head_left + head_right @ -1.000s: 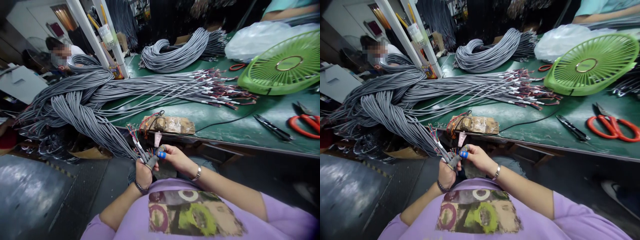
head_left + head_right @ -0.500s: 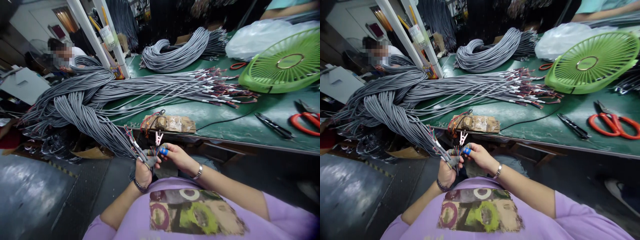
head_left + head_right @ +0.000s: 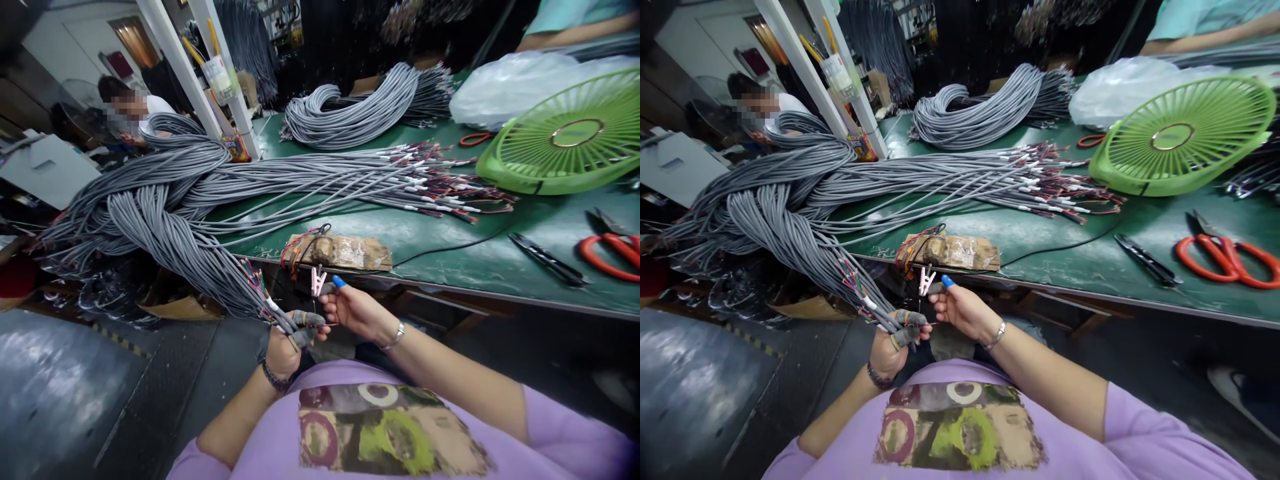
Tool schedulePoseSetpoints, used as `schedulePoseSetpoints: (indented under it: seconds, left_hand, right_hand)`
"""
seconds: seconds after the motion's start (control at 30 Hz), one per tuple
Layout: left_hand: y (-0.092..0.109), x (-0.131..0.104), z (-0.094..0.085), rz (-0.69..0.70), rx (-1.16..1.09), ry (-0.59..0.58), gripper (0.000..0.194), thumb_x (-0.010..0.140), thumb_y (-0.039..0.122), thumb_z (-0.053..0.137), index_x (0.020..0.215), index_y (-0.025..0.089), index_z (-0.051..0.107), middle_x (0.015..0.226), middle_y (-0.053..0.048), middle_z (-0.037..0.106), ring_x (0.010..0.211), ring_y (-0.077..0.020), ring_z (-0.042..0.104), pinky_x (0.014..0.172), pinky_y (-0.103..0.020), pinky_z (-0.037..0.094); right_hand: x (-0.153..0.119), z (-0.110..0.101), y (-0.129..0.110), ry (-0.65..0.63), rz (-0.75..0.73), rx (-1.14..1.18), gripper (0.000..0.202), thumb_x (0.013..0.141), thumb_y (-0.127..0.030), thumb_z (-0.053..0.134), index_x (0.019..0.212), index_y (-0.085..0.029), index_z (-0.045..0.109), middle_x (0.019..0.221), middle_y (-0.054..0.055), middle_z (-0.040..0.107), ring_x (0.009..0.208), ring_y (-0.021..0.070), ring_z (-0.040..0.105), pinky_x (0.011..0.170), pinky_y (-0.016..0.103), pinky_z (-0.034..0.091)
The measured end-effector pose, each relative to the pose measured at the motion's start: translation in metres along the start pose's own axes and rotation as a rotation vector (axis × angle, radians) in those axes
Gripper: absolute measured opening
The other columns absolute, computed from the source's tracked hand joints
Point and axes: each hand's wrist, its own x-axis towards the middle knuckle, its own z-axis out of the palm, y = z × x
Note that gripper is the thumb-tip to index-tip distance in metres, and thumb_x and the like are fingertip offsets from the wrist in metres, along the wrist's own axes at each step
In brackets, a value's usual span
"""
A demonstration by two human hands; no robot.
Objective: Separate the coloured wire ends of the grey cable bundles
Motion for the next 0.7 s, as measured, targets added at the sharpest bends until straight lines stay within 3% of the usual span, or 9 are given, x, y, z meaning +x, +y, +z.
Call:
schedulePoseSetpoints:
  seconds: [0.07, 0.17, 0.33, 0.43, 0.53, 0.7]
  left_hand:
    - [0.0, 0.002, 0.002, 0.04, -0.004, 0.001, 0.024, 0.065, 0.03, 0.078, 0.082, 0.015, 0.073, 0.071, -0.007, 0.073, 0.059, -0.0167, 0.066, 0.052, -0.024, 0.046]
    - [0.005, 0.006, 0.007, 0.089, -0.022, 0.008, 0.022, 0.065, 0.031, 0.078, 0.08, 0.016, 0.073, 0.073, -0.007, 0.074, 0.058, -0.0158, 0.065, 0.05, -0.022, 0.044]
    - [0.01, 0.019, 0.01, 0.068, -0.094, -0.02, 0.021, 0.061, 0.029, 0.079, 0.076, 0.015, 0.073, 0.071, -0.007, 0.074, 0.055, -0.0144, 0.064, 0.046, -0.021, 0.041]
    - [0.007, 0.027, 0.005, 0.021, -0.093, -0.042, 0.022, 0.058, 0.028, 0.079, 0.074, 0.015, 0.073, 0.069, -0.007, 0.073, 0.049, -0.0132, 0.061, 0.044, -0.02, 0.04]
    - [0.002, 0.032, 0.002, 0.021, -0.103, -0.073, 0.021, 0.059, 0.027, 0.078, 0.074, 0.015, 0.072, 0.069, -0.007, 0.073, 0.044, -0.0114, 0.058, 0.042, -0.02, 0.039]
    - [-0.006, 0.033, -0.001, 0.024, -0.112, -0.097, 0.018, 0.061, 0.024, 0.076, 0.076, 0.015, 0.073, 0.07, -0.007, 0.073, 0.044, -0.0107, 0.058, 0.041, -0.019, 0.038]
  right_hand:
    - [0.004, 0.001, -0.008, -0.053, 0.024, -0.016, 0.036, 0.084, -0.052, 0.054, 0.08, -0.016, 0.058, 0.073, 0.002, 0.061, 0.054, 0.0082, 0.048, 0.048, 0.021, 0.04]
    - [0.008, 0.006, -0.016, -0.124, -0.058, -0.167, 0.039, 0.078, -0.055, 0.062, 0.081, -0.016, 0.06, 0.069, 0.001, 0.059, 0.052, 0.008, 0.045, 0.046, 0.02, 0.036]
    - [0.013, 0.012, -0.012, 0.058, -0.376, -0.467, 0.045, 0.074, -0.06, 0.062, 0.068, -0.015, 0.063, 0.062, 0.001, 0.057, 0.053, 0.0088, 0.043, 0.051, 0.022, 0.036]
    - [0.018, 0.012, -0.006, 0.039, -0.295, -0.319, 0.052, 0.076, -0.066, 0.054, 0.072, -0.016, 0.064, 0.061, 0.001, 0.057, 0.054, 0.0104, 0.047, 0.053, 0.024, 0.041]
    - [0.022, 0.015, -0.004, -0.019, -0.174, -0.092, 0.048, 0.076, -0.064, 0.057, 0.079, -0.016, 0.066, 0.066, 0.003, 0.061, 0.055, 0.0108, 0.051, 0.052, 0.024, 0.043]
    - [0.025, 0.02, -0.006, 0.032, -0.173, 0.046, 0.039, 0.074, -0.053, 0.067, 0.078, -0.015, 0.068, 0.069, 0.004, 0.064, 0.055, 0.0101, 0.052, 0.049, 0.022, 0.044]
